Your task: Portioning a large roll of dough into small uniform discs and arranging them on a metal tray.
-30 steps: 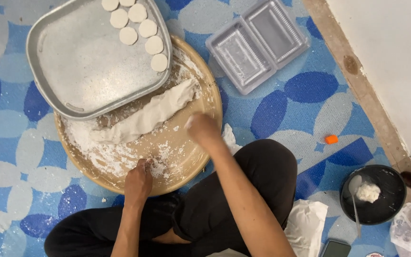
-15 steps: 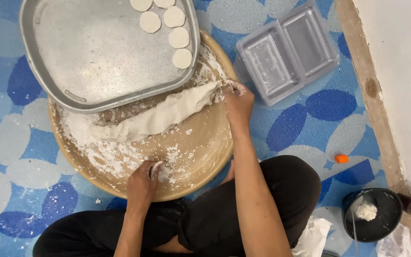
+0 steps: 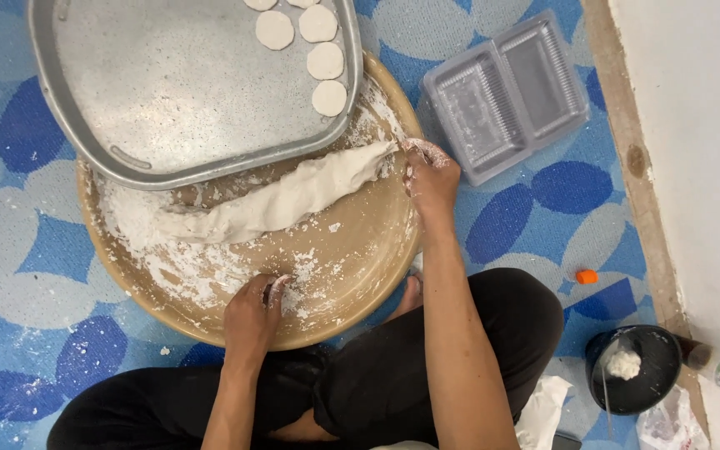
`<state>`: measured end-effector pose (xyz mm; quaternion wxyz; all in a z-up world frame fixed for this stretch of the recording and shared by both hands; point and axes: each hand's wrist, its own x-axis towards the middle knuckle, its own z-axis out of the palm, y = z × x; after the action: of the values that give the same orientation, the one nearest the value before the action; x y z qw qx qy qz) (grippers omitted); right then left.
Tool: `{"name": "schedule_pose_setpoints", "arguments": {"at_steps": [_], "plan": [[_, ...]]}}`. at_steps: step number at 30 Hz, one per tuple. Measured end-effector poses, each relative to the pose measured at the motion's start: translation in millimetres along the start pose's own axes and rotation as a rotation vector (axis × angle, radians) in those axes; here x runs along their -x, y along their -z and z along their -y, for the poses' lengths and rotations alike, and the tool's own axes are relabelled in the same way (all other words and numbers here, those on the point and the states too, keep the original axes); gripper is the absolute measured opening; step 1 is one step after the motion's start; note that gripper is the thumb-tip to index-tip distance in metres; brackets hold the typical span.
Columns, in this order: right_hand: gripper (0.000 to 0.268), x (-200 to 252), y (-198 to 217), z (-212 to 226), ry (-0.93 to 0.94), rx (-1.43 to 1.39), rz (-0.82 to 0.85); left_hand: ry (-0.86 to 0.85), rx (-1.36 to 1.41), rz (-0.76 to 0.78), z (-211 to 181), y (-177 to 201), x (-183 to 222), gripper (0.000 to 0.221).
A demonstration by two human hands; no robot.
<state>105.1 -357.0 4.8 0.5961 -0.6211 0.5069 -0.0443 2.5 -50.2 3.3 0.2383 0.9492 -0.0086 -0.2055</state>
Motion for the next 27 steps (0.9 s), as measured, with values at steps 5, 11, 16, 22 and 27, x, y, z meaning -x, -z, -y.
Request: {"name": "schedule_pose_setpoints", "arguments": {"at_steps": [5, 11, 16, 22, 27], "plan": [[0.017, 0.8, 15.1, -5.2, -0.036, -0.08, 0.097, -0.018, 0.028, -0.046, 1.2, 1.1, 3.2, 0.026], [0.031, 6.7, 14.2, -7.3, 0.093, 0.029, 0.12, 0.001, 0.066, -0.004, -3.6, 6.5, 9.7, 0.028], [0.022, -9.9, 12.0, -7.5, 0.24, 0.055, 0.11, -0.011, 0.091, 0.019, -19.9, 17.9, 8.4, 0.034], [0.016, -5.2, 22.1, 7.2, 0.328, 0.133, 0.085, -0.017, 0.145, 0.022, -36.1, 30.6, 6.4, 0.031], [0.018, 1.2, 33.6, 12.3, 0.367, 0.184, 0.043, -0.009, 0.156, 0.021, -36.4, 29.2, 7.5, 0.032]]}}
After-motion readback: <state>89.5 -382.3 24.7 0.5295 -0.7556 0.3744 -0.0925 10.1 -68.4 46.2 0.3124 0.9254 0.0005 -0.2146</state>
